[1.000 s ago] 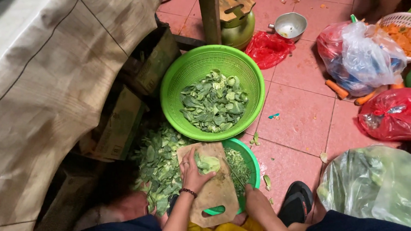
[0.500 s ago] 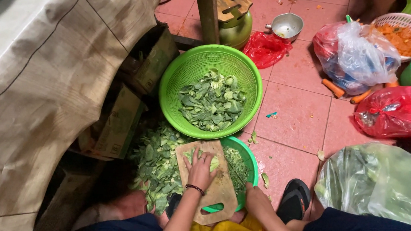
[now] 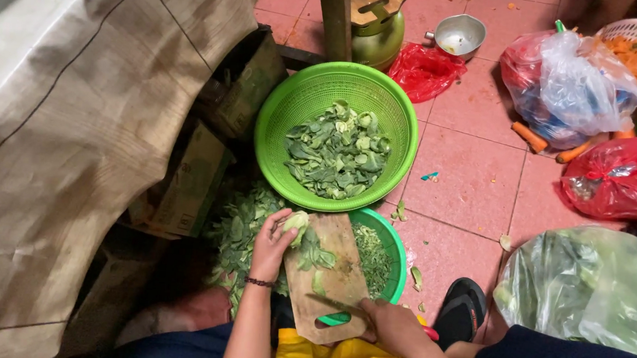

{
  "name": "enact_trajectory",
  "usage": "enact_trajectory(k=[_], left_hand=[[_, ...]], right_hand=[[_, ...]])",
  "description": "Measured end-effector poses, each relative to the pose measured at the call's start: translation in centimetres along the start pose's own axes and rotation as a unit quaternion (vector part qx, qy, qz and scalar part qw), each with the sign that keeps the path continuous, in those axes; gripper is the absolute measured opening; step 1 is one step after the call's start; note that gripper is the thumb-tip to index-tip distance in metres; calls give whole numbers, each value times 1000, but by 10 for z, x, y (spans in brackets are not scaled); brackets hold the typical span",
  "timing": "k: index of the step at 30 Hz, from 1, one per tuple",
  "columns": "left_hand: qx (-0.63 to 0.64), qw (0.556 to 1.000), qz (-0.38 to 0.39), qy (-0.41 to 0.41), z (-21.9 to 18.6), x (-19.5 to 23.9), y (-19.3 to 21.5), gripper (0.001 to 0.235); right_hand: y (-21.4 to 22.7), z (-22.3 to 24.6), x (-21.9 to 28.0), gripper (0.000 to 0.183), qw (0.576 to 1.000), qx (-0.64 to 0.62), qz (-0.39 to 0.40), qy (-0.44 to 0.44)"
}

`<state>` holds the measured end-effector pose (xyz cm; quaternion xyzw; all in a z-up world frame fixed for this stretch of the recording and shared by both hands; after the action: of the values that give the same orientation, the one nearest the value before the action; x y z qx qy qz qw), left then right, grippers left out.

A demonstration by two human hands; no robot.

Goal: Chopping green leafy vegetables on a cutting board while sitting on the floor.

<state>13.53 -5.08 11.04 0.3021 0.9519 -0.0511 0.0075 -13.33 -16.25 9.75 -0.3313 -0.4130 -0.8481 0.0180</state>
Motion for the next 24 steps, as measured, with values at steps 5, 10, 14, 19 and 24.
enact_trajectory(k=[5,10,14,19,24], left_hand=[[-46,998,-48,-1,50,3,44,47],[-164,984,-65,-16,129,11,56,46],[-157,986,-52,-27,134,14,37,46],[-120,992,-34,-15,141,11,30,46],[-37,996,-63,46,159,14,35,43]], right_hand=[[-9,-5,-26,32,994,56,-75,54],[14,-15,-60,34,974,133,-176,43],[23,-11,-77,33,969,170,-176,22],[30,-16,-84,31,968,157,-196,-1],[27,-17,-74,34,972,141,-188,-10]])
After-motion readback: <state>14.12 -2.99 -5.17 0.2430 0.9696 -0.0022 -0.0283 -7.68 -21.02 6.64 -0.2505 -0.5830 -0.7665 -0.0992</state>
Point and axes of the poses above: each hand's wrist, its own x-axis away from the middle knuckle, its own y-axis out of the back of the hand, z = x × y, the point moved 8 cm from there along -x, towards the middle knuckle, and after that the axes turned 10 degrees about -y, right-handed, at the moved point
